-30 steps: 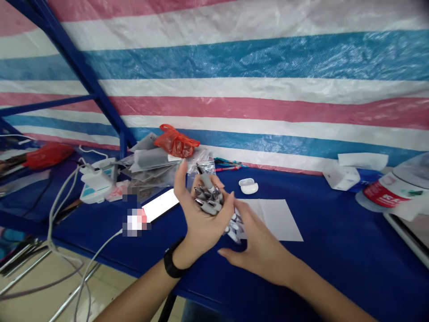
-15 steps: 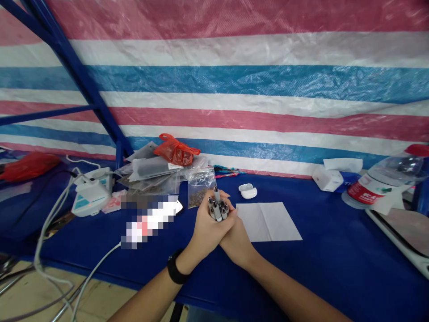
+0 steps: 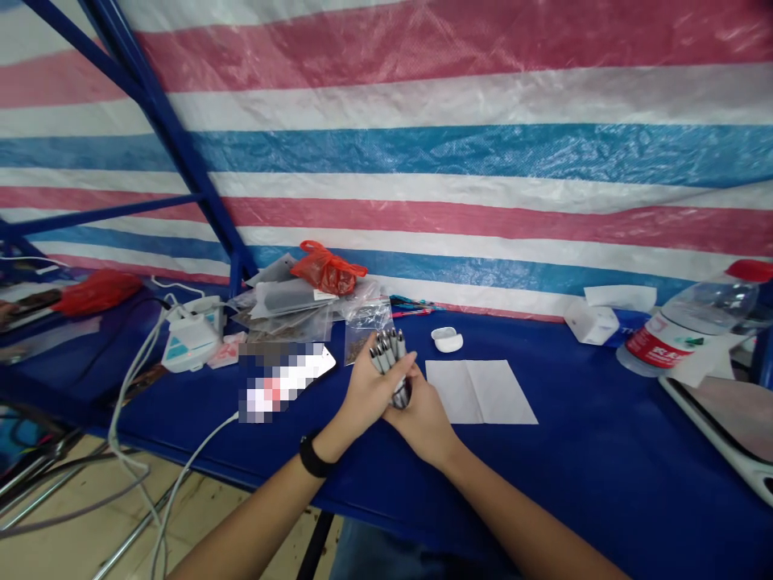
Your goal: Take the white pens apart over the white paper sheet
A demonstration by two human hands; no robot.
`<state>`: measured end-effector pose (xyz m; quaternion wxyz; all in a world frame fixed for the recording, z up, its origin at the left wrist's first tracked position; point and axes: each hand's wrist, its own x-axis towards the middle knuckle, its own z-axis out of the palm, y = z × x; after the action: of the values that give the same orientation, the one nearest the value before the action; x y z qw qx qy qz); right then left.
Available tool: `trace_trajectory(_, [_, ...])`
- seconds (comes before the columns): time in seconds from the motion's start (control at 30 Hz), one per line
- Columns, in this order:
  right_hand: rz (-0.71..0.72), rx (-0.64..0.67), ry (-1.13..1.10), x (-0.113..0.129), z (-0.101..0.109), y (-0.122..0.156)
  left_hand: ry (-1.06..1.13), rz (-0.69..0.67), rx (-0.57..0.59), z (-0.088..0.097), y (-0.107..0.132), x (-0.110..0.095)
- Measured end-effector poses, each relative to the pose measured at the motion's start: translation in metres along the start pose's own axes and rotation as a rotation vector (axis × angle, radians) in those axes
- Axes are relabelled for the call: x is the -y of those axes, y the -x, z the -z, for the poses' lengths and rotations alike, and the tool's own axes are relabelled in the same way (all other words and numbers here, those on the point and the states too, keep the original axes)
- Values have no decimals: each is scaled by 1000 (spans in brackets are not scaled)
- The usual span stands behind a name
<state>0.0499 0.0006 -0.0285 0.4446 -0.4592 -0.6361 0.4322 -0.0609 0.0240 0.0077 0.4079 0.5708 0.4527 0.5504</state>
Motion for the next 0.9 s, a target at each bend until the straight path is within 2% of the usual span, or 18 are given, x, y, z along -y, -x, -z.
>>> trace_trajectory(0.1, [111,-20,60,5,4,4,-182,-43,84,18,-16,-13])
trace_trajectory(0.2, [357,-155,202,17,27,6,-689,-154,216,26,-23,-15])
trace_trajectory(0.27, [502,-267,292,24,53,5,-979,-214,278,22,-19,-6])
trace_trajectory(0.37, [467,-408,417,27,96,0,-1278,-348,303,11,-9,19])
trace_trajectory(0.4, [439,-417,455,25,110,-2,-1335,-403,314,8,-6,27])
trace_trajectory(0.5, [386,-416,539,13,143,-6,-1378,-526,250,5,-4,47])
trace_trajectory(0.6, [299,-464,549,0,161,-5,-1351,-635,185,10,-4,57])
trace_trajectory(0.77, [231,-405,570,-14,163,-1,-1335,-758,147,18,1,57])
trace_trajectory(0.83, [224,-317,611,-18,160,0,-1347,-753,129,20,4,53])
trace_trajectory(0.9, [200,-174,681,-20,157,2,-1377,-758,103,23,9,48])
